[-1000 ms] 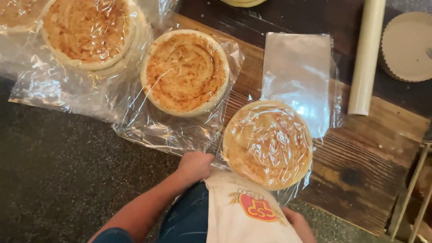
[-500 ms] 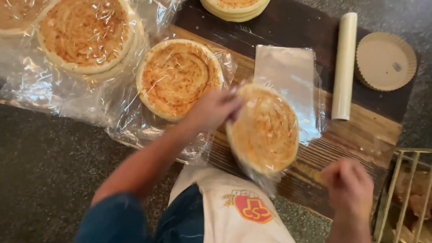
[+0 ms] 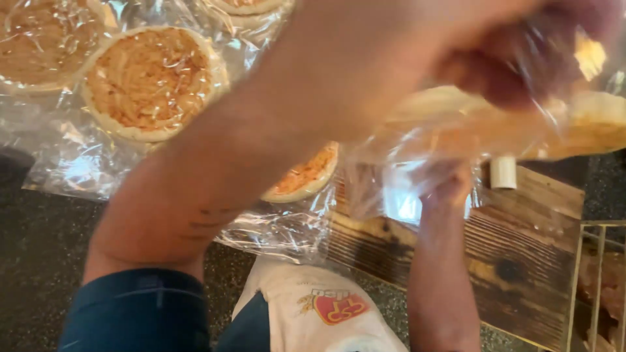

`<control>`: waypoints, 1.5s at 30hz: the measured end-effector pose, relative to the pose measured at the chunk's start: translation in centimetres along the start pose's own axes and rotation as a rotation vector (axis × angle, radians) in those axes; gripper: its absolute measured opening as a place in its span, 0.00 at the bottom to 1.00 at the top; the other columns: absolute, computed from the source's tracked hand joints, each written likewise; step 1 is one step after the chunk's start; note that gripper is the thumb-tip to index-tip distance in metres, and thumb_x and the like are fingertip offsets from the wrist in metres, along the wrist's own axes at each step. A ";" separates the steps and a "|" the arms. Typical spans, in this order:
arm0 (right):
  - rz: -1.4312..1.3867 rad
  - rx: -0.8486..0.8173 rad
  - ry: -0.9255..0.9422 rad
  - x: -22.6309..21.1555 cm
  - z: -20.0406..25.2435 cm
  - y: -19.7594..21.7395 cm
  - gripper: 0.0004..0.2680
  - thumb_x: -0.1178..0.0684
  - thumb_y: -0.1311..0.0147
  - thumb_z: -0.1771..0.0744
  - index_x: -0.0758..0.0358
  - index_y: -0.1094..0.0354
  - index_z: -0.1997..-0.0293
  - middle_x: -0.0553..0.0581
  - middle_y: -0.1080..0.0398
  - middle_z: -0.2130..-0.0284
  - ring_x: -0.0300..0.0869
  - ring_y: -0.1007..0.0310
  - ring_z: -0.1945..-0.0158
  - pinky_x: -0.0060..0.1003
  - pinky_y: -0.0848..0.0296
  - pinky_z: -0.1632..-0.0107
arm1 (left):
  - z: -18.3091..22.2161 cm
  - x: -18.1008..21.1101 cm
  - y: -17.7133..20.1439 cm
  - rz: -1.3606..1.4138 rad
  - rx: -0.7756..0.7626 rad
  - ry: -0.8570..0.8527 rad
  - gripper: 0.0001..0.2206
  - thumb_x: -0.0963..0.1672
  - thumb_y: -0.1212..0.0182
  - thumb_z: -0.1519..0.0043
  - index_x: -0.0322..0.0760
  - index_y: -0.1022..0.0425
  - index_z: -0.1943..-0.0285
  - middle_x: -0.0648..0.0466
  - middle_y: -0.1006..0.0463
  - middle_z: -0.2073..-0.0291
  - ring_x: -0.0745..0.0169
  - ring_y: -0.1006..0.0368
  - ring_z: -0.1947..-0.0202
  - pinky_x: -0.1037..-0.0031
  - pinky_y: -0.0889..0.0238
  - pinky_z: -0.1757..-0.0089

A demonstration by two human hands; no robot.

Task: Rapidly wrapping pre-made pizza bases in plastic film on a wooden workbench.

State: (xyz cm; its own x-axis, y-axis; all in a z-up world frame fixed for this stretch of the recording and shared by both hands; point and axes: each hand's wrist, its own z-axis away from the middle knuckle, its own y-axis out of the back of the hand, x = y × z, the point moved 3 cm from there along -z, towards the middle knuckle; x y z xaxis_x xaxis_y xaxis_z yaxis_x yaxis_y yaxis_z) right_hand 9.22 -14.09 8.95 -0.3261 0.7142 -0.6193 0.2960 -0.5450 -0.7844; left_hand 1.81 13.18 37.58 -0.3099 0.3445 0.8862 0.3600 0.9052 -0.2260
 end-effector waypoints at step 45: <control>2.153 0.322 -0.087 -2.5 12.1 11.3 0.16 0.45 0.32 0.41 0.56 0.29 0.54 0.59 0.28 0.57 0.58 0.25 0.51 0.48 0.24 0.52 | 1.9 -43.9 -12.4 -1.427 0.207 0.072 0.28 0.58 0.27 0.61 0.42 0.25 0.58 0.53 0.28 0.61 0.50 0.33 0.54 0.44 0.46 0.48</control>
State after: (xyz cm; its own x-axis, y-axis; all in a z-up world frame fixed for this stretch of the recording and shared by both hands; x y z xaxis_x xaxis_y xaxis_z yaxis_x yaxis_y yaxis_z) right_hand 2.51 -27.35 1.20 0.1773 -0.9356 -0.3052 0.0457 -0.3020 0.9522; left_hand 9.26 -12.74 0.73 -0.2428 -0.8752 0.4184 -0.3469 0.4811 0.8051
